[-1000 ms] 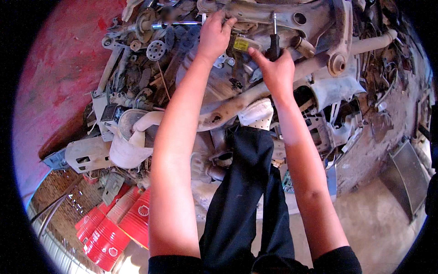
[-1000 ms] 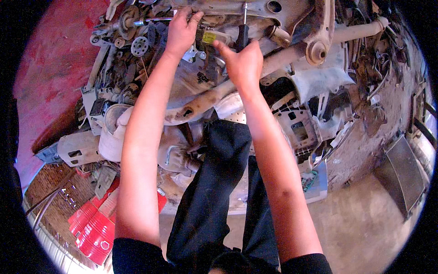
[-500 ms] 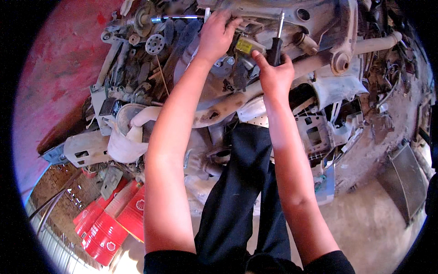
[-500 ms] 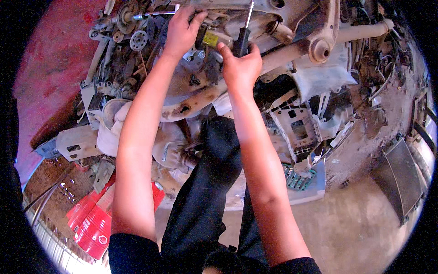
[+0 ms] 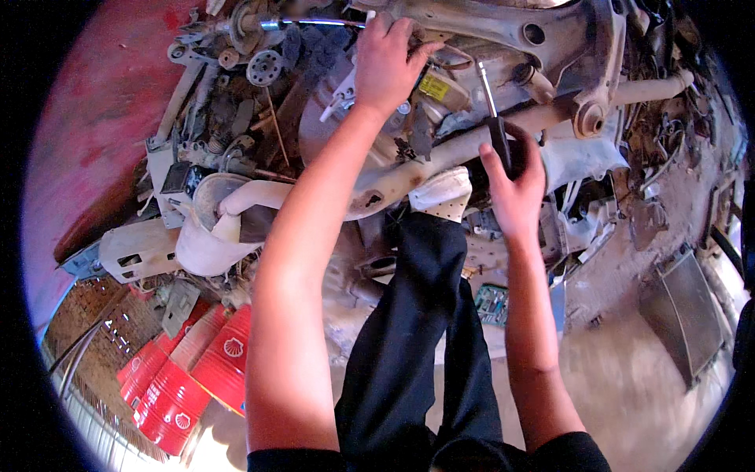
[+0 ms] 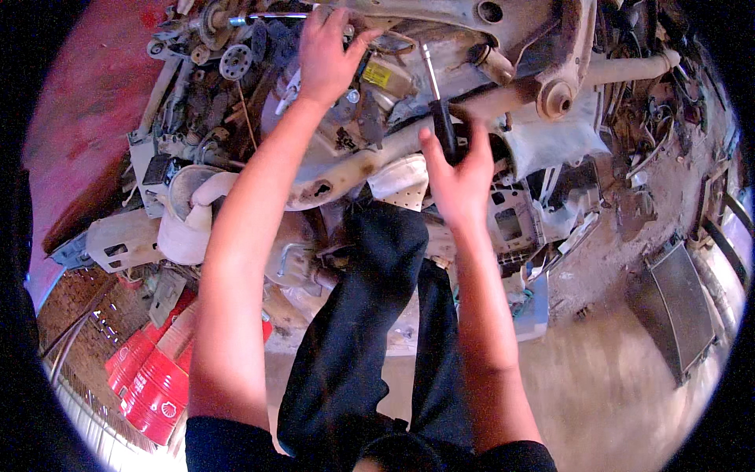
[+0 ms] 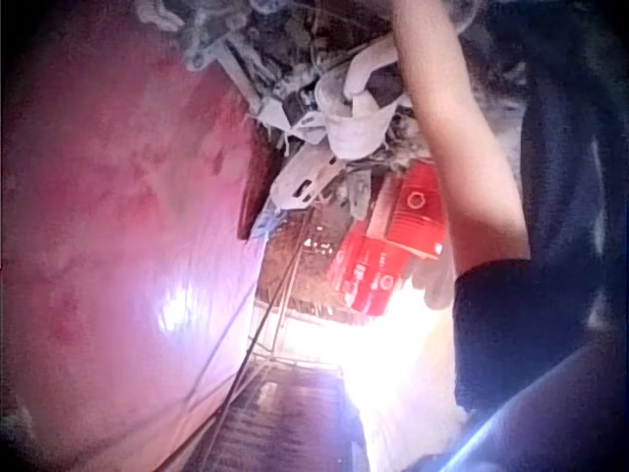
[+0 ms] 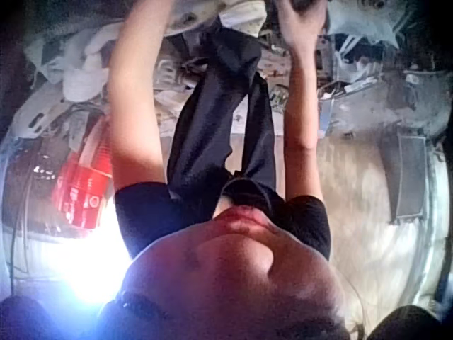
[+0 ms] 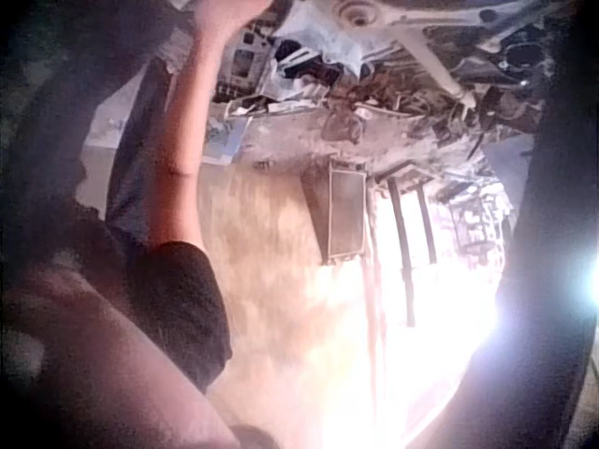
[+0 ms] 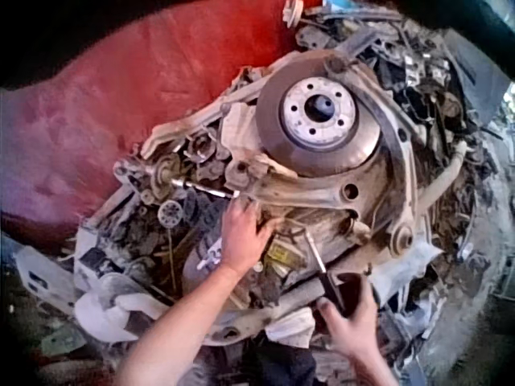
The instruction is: The person uses a screwdriver to loosen and remove bolts from a car engine component. They then detach the component, which appears to be a starter motor, and place it aside. The person continues to work on the engine, using the screwdriver to manipulate other parts.
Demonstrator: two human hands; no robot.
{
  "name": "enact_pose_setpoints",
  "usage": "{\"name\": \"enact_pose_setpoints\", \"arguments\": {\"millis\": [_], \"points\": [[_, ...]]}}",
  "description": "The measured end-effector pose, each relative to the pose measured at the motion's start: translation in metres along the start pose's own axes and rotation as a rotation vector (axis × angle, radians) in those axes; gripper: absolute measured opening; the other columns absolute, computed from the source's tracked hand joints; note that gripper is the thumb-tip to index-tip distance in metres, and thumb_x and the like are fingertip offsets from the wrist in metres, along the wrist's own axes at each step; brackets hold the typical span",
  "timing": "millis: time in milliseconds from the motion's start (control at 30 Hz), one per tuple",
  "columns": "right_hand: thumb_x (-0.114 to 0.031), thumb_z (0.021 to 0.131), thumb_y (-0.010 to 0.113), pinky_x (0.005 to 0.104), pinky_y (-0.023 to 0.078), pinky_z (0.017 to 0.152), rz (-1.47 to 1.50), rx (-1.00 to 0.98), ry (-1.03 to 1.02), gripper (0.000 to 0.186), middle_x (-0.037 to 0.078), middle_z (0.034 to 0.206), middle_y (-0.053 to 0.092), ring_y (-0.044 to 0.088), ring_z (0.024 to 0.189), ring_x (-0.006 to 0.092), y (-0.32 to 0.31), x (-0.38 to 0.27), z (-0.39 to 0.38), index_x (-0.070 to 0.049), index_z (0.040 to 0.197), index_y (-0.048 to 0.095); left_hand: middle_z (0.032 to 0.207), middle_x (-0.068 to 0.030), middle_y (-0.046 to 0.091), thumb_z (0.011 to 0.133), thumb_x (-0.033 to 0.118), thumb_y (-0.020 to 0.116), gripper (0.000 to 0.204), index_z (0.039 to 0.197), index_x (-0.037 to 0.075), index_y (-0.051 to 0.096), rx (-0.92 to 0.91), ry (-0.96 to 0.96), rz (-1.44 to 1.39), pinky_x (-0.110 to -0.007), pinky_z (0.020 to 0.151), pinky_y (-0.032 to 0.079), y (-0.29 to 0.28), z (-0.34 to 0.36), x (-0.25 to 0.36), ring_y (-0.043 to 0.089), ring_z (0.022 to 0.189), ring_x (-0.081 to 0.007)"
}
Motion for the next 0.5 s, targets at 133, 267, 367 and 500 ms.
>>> {"name": "enact_pose_setpoints", "arguments": {"millis": [133,267,367,500], "points": [[-0.009,0.080,0.067,0.0252,0.045,0.076,0.029,-0.181,0.053,0.027,0.004,0.087,0.061,0.054,0.079,0.0110,-0.027,0.005,0.016,0.001,0.102,0.055,0.097,-0.0185,0.060,0.075,0.027,0.071,0.032,0.096,0.004,0.065,-0.146,-0.108,-0.005,-0.046,0.084,0.044,0.006,0.012,0.007,0.055,0.094,-0.0373],[-0.014,0.085,0.064,0.0177,0.036,0.056,0.029,-0.172,0.129,0.024,-0.002,0.083,0.063,0.046,0.064,0.0034,-0.044,0.005,0.031,0.000,0.105,0.063,0.096,-0.0177,0.061,0.075,0.026,0.070,0.027,0.089,0.003,0.065,-0.136,-0.172,-0.042,-0.045,0.081,0.045,0.008,0.013,0.004,0.055,0.094,-0.0361],[-0.017,0.086,0.063,0.0179,0.031,0.052,0.039,-0.132,0.170,0.023,-0.001,0.080,0.064,0.041,0.060,0.0023,-0.052,0.006,0.032,-0.001,0.102,0.065,0.090,-0.0172,0.062,0.078,0.030,0.067,0.028,0.087,0.003,0.065,-0.176,-0.145,-0.063,-0.044,0.077,0.046,0.015,0.015,0.004,0.058,0.088,-0.0358],[-0.019,0.088,0.061,0.0186,0.030,0.051,0.079,-0.169,0.259,0.022,0.000,0.078,0.065,0.039,0.058,0.0022,-0.042,0.001,0.036,-0.001,0.100,0.066,0.088,-0.0149,0.063,0.079,0.043,0.064,0.041,0.094,0.005,0.065,-0.247,-0.095,0.104,-0.043,0.078,0.044,0.029,0.010,-0.009,0.059,0.088,-0.0328]]}}
Point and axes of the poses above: each hand's wrist, its own z-axis towards the middle knuckle, its own y-axis out of the palm, x = y × z, the point moved 8 cm from there along z, towards the middle knuckle
